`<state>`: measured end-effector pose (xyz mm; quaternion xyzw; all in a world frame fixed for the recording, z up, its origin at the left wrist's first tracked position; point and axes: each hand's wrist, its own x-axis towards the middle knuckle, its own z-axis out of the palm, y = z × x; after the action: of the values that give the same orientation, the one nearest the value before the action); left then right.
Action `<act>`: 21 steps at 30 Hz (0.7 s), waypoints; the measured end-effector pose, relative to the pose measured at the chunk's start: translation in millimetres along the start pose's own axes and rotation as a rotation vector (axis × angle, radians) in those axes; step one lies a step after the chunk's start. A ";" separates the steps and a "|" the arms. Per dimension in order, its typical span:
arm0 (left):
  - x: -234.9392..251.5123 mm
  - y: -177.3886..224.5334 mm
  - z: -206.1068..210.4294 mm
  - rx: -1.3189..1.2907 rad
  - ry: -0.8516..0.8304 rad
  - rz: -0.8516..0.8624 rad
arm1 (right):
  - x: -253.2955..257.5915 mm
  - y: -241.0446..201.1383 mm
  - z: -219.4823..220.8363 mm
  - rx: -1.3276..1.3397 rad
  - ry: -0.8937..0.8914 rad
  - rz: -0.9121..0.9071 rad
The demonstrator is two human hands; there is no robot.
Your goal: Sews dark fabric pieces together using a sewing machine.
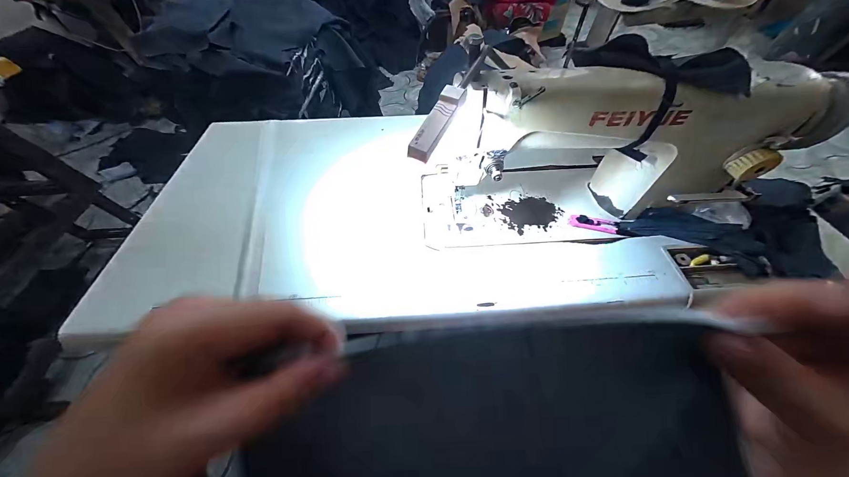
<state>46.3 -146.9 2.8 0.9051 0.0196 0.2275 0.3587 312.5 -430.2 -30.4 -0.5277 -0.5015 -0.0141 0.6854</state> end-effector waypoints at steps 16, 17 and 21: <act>169.8 -170.2 110.9 0.258 -0.472 -0.385 | 37.5 199.3 10.1 -1.003 -0.411 0.180; 168.5 -168.6 113.9 0.247 -0.434 -0.373 | 36.8 204.4 7.7 -0.978 -0.446 0.150; 145.5 -157.6 146.1 0.467 -0.172 -0.076 | 31.8 220.1 2.6 -0.885 -0.484 0.011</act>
<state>259.0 -94.7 -136.5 0.9780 0.0751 0.1255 0.1486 447.3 -314.6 -164.4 -0.7584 -0.5894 -0.0991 0.2601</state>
